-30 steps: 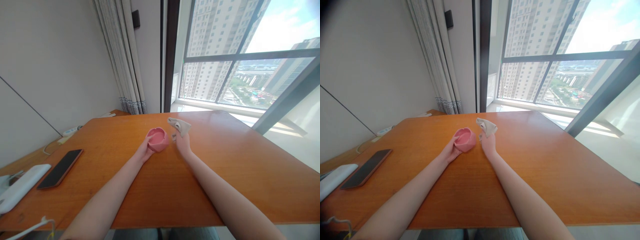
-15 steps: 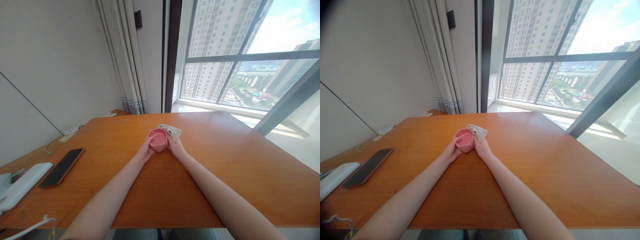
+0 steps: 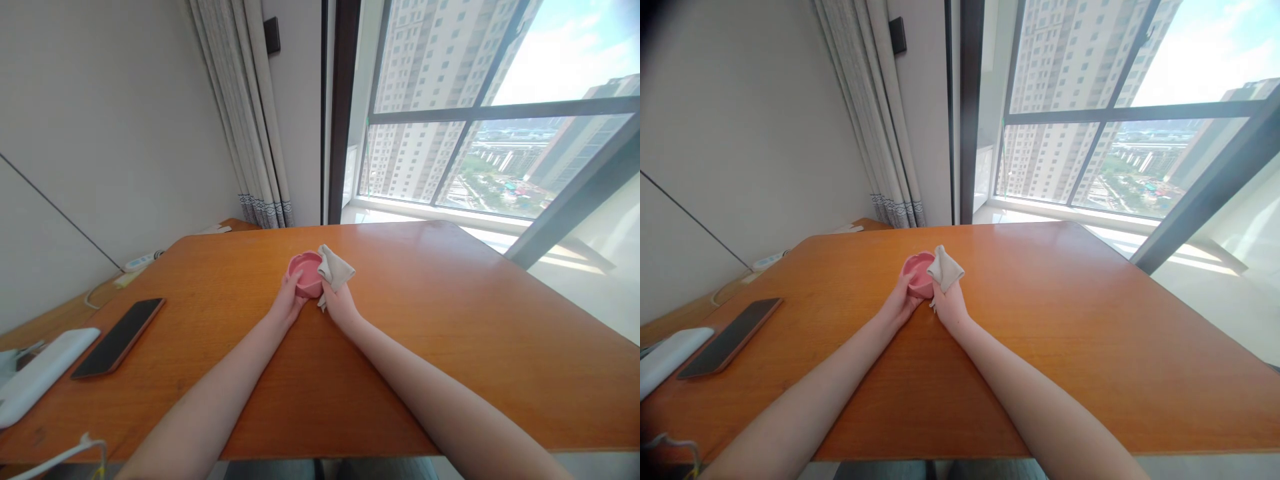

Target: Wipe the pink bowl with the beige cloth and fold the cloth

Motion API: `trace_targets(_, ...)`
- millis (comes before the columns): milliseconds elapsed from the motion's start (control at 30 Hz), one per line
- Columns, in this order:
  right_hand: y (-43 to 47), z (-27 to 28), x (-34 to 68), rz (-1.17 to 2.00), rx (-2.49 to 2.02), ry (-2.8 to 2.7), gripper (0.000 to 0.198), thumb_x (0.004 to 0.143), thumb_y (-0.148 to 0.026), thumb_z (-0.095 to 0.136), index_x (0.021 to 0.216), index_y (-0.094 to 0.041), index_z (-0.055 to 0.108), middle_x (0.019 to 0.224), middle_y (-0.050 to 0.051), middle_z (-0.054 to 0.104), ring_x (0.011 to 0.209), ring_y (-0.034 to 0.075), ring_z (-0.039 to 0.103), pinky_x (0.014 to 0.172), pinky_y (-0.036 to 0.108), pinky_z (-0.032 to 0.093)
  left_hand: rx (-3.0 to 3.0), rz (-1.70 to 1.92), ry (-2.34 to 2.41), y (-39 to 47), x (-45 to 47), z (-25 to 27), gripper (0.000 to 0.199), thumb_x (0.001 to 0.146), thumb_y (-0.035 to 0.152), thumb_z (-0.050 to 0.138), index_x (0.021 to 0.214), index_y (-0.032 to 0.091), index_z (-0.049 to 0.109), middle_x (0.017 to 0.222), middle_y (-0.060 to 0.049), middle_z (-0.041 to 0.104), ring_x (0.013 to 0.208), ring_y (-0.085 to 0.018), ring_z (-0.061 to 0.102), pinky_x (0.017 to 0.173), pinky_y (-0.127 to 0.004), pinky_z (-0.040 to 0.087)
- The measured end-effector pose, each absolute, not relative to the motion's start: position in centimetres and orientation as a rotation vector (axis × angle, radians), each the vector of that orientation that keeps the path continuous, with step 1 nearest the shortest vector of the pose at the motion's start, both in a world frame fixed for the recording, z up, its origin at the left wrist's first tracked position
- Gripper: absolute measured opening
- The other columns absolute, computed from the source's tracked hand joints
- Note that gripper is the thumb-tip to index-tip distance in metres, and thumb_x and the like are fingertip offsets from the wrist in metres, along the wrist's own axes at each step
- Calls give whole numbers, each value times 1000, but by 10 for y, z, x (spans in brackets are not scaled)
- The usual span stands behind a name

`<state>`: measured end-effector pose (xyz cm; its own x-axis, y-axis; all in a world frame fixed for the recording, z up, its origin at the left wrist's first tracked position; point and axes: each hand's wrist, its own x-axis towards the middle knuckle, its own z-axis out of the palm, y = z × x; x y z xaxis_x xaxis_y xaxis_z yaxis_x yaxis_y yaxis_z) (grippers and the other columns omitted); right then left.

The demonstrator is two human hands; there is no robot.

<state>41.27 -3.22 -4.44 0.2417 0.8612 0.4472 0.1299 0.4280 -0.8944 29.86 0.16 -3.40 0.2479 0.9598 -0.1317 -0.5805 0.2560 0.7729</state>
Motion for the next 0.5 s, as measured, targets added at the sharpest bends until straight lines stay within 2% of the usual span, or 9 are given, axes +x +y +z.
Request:
trace_targets(200,-31,-35,416,650,-1029,-1103,53,85,-38,49,134,-19,44,141,8,45,132,22,39,113,41,26,820,1199,715,-6,303,-31,54,71,33,71,120,26,50,120,-6,61,101,-20,62,81,-34,54)
trace_targets(367,-23,-34,440,770,-1047,-1101,43,79,-30,50,120,-20,57,125,4,60,119,22,52,104,38,39,879,1003,588,-7,295,-20,59,81,62,49,125,22,54,124,-10,60,112,-27,57,84,-39,53)
trace_targets(433,-19,-35,448,853,-1098,-1141,37,76,-27,52,112,-20,62,116,3,65,113,23,57,101,39,42,901,896,606,-4,289,-19,60,82,62,47,125,21,55,125,-11,60,112,-28,58,83,-38,53)
trace_targets(500,-17,-37,451,912,-1144,-1150,35,75,-26,53,107,-20,64,112,3,67,110,24,59,99,41,44,924,830,659,-1,285,-22,55,81,56,54,123,21,57,124,-11,61,109,-27,59,81,-36,54)
